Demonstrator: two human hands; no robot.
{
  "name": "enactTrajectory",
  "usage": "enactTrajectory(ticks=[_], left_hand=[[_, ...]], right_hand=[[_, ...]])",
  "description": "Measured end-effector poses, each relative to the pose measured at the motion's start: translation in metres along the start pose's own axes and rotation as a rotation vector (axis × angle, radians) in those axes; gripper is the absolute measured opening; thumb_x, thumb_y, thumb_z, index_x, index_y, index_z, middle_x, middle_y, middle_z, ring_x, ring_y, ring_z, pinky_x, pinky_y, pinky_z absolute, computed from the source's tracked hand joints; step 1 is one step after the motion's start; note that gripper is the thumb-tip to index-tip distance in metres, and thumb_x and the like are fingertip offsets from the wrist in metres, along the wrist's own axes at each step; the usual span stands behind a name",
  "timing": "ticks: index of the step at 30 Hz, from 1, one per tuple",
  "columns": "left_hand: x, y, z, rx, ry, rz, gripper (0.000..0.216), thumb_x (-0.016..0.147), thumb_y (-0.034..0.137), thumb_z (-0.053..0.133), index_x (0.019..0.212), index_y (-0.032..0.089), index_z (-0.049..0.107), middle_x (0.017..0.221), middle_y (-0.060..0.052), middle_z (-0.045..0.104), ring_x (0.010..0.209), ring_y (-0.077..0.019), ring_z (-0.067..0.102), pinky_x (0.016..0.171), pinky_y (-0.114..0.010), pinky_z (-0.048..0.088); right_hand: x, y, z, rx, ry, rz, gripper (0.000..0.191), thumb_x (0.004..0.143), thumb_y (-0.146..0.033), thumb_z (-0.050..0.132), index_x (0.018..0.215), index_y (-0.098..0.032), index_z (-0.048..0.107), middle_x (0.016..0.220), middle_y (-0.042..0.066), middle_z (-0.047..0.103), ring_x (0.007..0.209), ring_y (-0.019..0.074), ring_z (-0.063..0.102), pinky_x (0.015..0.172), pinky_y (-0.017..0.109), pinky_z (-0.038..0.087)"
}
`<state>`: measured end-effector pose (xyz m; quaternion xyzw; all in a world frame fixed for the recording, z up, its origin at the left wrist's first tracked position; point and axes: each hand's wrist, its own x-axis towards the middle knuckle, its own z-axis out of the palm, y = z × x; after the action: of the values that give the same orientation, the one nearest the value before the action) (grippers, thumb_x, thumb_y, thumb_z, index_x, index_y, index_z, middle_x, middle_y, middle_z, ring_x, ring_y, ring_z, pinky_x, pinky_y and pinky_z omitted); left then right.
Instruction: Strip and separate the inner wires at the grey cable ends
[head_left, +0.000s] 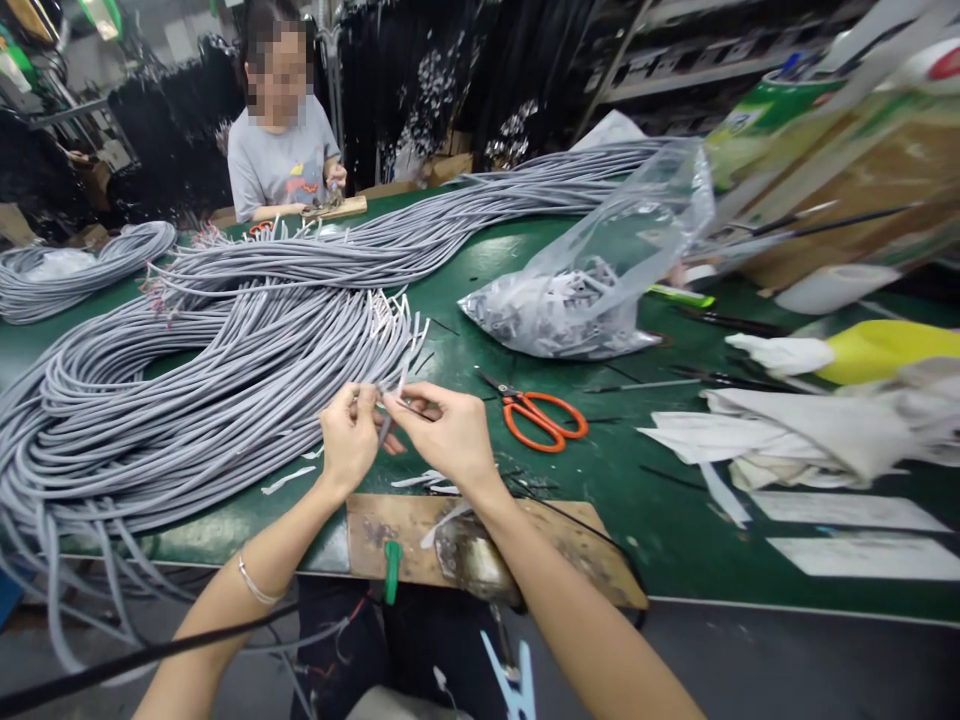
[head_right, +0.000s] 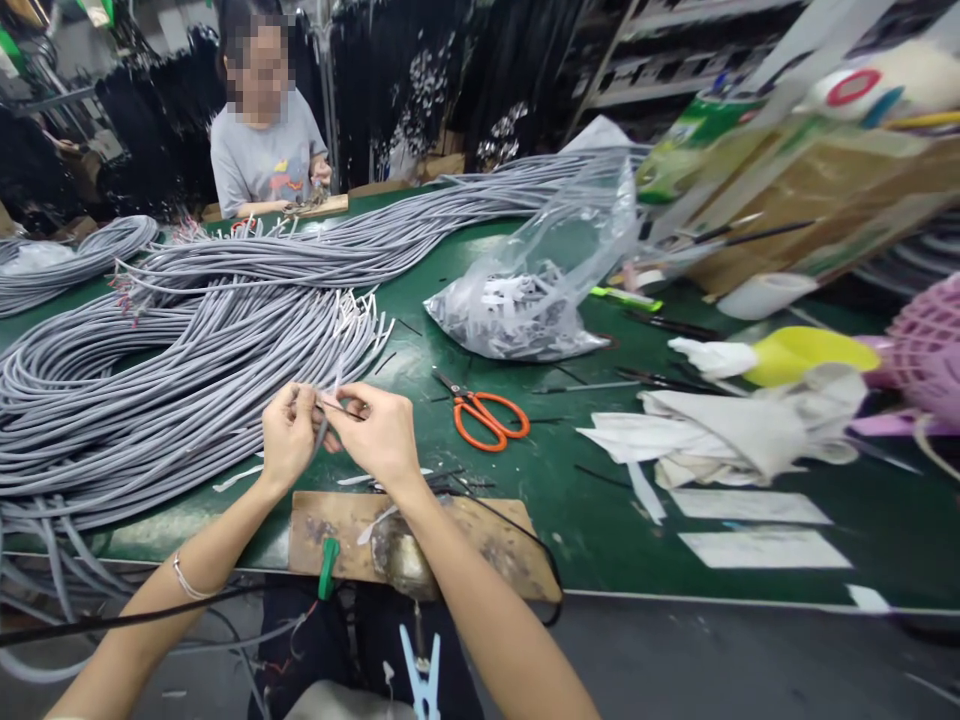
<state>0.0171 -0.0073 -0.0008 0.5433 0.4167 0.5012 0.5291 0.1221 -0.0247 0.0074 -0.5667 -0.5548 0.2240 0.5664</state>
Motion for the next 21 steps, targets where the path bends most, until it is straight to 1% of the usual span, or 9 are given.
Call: enactTrajectory(ticks=[2, 4, 6, 10, 12, 14, 18, 19, 21], left_hand=[[-0.001, -0.001, 0.002, -0.013, -0.027, -0.032, 0.038, 0.078, 0.058, 0.046, 0.074, 0.021, 0.039, 0.042, 0.009, 0.049, 0.026, -0.0079, 0.044, 0.026, -0.016, 0.031], [-0.002, 0.000, 0.003, -0.039, -0.073, -0.062, 0.037, 0.079, 0.057, 0.045, 0.078, 0.021, 0.036, 0.044, 0.009, 0.051, 0.025, -0.0063, 0.041, 0.026, -0.015, 0.026], [-0.002, 0.003, 0.002, -0.065, -0.135, -0.076, 0.036, 0.075, 0.053, 0.054, 0.083, 0.021, 0.036, 0.048, 0.009, 0.053, 0.026, -0.0043, 0.038, 0.028, -0.014, 0.025], [0.002, 0.009, -0.008, -0.016, -0.159, -0.047, 0.037, 0.062, 0.034, 0.071, 0.083, 0.017, 0.047, 0.051, 0.009, 0.051, 0.033, -0.0019, 0.041, 0.034, -0.013, 0.030], [0.007, 0.012, -0.013, 0.000, -0.147, -0.067, 0.033, 0.060, 0.033, 0.072, 0.078, 0.014, 0.051, 0.050, 0.007, 0.052, 0.036, -0.0029, 0.044, 0.036, -0.014, 0.032], [0.011, 0.014, -0.016, -0.042, -0.161, -0.099, 0.035, 0.058, 0.036, 0.073, 0.074, 0.013, 0.053, 0.049, 0.005, 0.053, 0.037, -0.0047, 0.047, 0.037, -0.016, 0.034], [0.013, 0.017, -0.017, -0.193, -0.209, -0.139, 0.044, 0.053, 0.044, 0.076, 0.073, 0.013, 0.052, 0.052, 0.003, 0.057, 0.037, -0.0049, 0.048, 0.036, -0.016, 0.035], [0.013, 0.018, -0.017, -0.222, -0.218, -0.148, 0.046, 0.052, 0.045, 0.077, 0.074, 0.014, 0.050, 0.053, 0.003, 0.058, 0.035, -0.0045, 0.047, 0.034, -0.016, 0.034], [0.012, 0.020, -0.016, -0.255, -0.221, -0.163, 0.051, 0.050, 0.044, 0.079, 0.075, 0.016, 0.045, 0.054, 0.004, 0.060, 0.032, -0.0044, 0.046, 0.032, -0.015, 0.032]], right_hand=[[0.001, 0.001, 0.000, -0.010, 0.051, 0.033, 0.022, 0.068, -0.031, 0.058, 0.052, -0.017, 0.052, 0.042, -0.005, 0.042, 0.039, 0.0065, 0.037, 0.040, 0.020, 0.030], [0.004, 0.002, -0.002, 0.014, 0.161, 0.067, 0.027, 0.068, -0.033, 0.057, 0.048, -0.018, 0.046, 0.042, -0.005, 0.041, 0.039, 0.0061, 0.037, 0.041, 0.020, 0.030], [0.009, 0.004, -0.009, 0.135, 0.297, 0.117, 0.028, 0.069, -0.037, 0.057, 0.051, -0.019, 0.045, 0.044, -0.005, 0.043, 0.039, 0.0059, 0.037, 0.040, 0.020, 0.030], [0.022, 0.011, -0.028, 0.522, 0.627, 0.207, 0.029, 0.068, -0.045, 0.059, 0.064, -0.021, 0.043, 0.050, -0.007, 0.045, 0.034, 0.0035, 0.028, 0.033, 0.019, 0.021], [0.025, 0.012, -0.032, 0.577, 0.680, 0.242, 0.032, 0.062, -0.042, 0.066, 0.071, -0.021, 0.044, 0.056, -0.007, 0.050, 0.035, 0.0024, 0.028, 0.033, 0.018, 0.020], [0.024, 0.011, -0.029, 0.562, 0.547, 0.315, 0.040, 0.054, -0.036, 0.074, 0.081, -0.020, 0.048, 0.064, -0.005, 0.056, 0.037, 0.0017, 0.031, 0.033, 0.017, 0.019], [0.017, 0.002, -0.012, 0.666, -0.091, 0.581, 0.062, 0.045, -0.038, 0.079, 0.098, -0.019, 0.053, 0.060, -0.005, 0.058, 0.032, -0.0004, 0.024, 0.031, 0.017, 0.012], [0.015, -0.001, -0.010, 0.711, -0.206, 0.625, 0.067, 0.043, -0.037, 0.080, 0.102, -0.018, 0.053, 0.059, -0.005, 0.059, 0.031, -0.0007, 0.023, 0.031, 0.017, 0.012], [0.013, -0.006, -0.007, 0.773, -0.278, 0.650, 0.076, 0.040, -0.034, 0.081, 0.109, -0.019, 0.051, 0.063, -0.004, 0.064, 0.031, -0.0008, 0.025, 0.032, 0.017, 0.012]])
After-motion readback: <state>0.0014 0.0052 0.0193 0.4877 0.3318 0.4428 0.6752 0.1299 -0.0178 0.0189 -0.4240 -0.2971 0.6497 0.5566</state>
